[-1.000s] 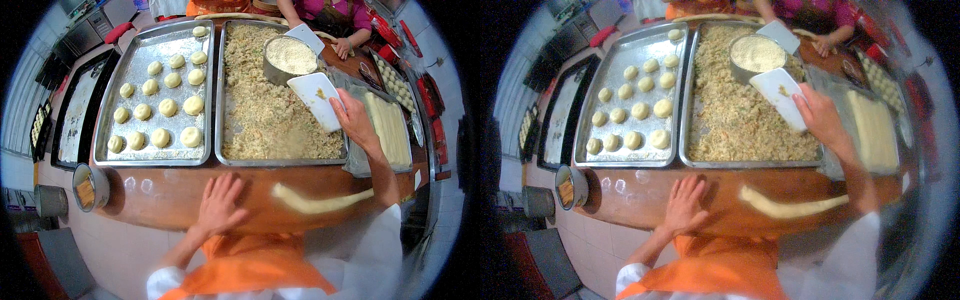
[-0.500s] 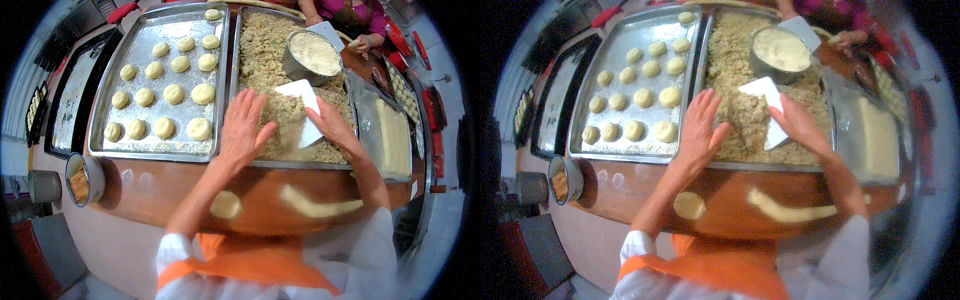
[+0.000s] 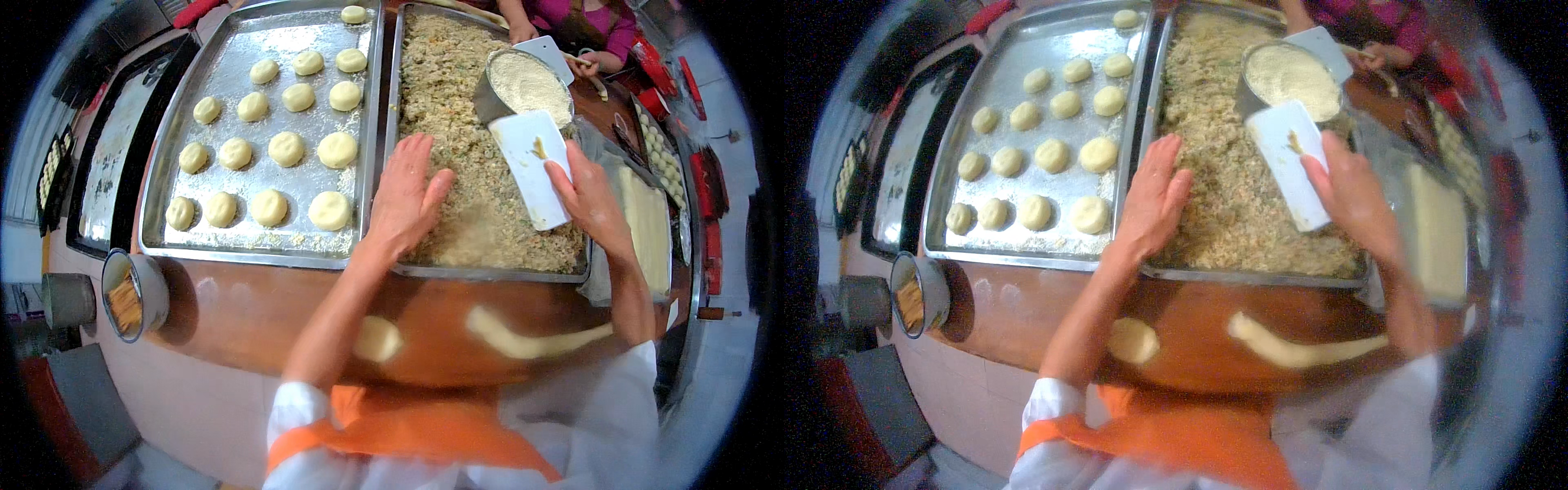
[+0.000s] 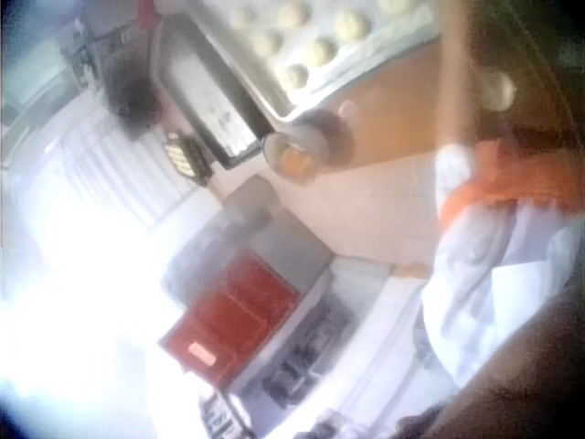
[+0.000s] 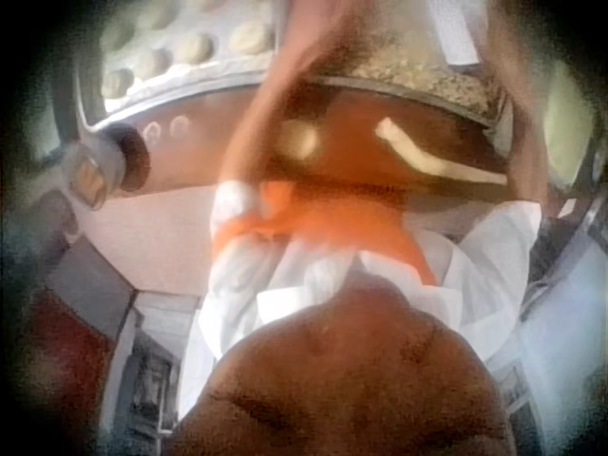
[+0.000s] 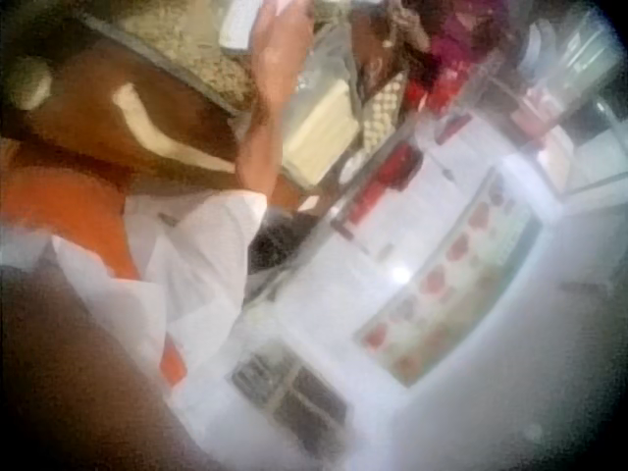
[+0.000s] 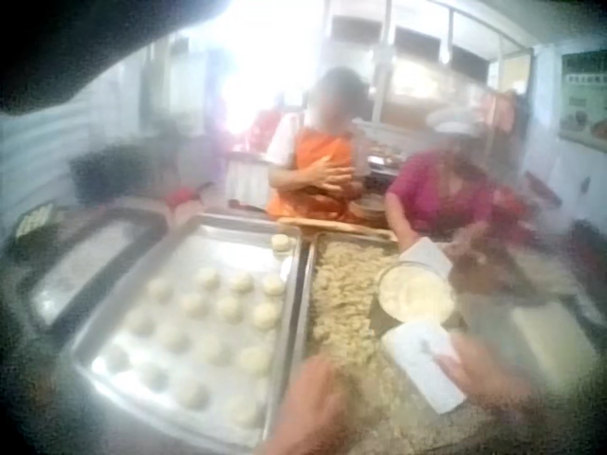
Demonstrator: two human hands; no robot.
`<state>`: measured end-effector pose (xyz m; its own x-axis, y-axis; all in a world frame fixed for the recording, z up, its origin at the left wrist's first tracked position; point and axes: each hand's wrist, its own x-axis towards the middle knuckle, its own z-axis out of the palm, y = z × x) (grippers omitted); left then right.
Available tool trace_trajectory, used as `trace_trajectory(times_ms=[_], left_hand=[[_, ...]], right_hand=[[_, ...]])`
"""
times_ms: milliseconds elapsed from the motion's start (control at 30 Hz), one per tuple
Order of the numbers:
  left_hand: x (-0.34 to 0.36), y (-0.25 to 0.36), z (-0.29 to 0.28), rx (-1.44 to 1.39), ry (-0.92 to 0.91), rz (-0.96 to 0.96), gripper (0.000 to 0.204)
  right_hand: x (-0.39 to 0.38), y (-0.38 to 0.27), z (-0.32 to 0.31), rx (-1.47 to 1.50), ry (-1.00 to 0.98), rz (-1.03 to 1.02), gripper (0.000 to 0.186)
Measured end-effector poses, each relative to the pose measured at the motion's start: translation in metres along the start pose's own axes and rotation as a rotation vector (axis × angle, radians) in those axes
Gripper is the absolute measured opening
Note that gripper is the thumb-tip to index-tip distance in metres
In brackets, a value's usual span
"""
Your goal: The person prepares buns by flattening dough balls, adding filling from a tray, sealing the dough, and placing the finished buns onto a baking tray.
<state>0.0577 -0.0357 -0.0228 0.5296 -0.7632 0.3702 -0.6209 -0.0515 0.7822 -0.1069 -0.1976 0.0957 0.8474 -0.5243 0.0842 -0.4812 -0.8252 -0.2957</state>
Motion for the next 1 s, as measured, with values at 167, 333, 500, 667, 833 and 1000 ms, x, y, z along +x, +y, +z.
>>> trace_trajectory(times_ms=[167, 333, 500, 667, 833, 1000], left_hand=[[-0.001, 0.003, -0.001, -0.156, 0.002, -0.053, 0.052], [-0.003, 0.002, -0.003, -0.214, 0.016, -0.076, 0.053], [-0.004, 0.001, -0.001, -0.172, 0.020, -0.078, 0.053], [0.002, 0.000, 0.006, -0.060, 0.024, -0.081, 0.045], [0.004, -0.002, 0.001, -0.121, 0.016, -0.064, 0.051], [0.001, -0.004, 0.005, 0.011, -0.001, -0.002, 0.052]], right_hand=[[-0.001, 0.030, 0.019, 0.058, -0.070, -0.051, 0.025], [0.020, 0.025, 0.028, 0.082, -0.184, -0.031, 0.026], [0.025, 0.031, 0.055, 0.220, -0.126, -0.112, 0.028], [0.028, 0.022, 0.066, 0.065, -0.199, -0.154, 0.024], [0.010, -0.012, 0.050, -0.002, -0.145, -0.232, 0.021], [-0.018, -0.027, 0.025, -0.116, -0.093, -0.321, 0.020]])
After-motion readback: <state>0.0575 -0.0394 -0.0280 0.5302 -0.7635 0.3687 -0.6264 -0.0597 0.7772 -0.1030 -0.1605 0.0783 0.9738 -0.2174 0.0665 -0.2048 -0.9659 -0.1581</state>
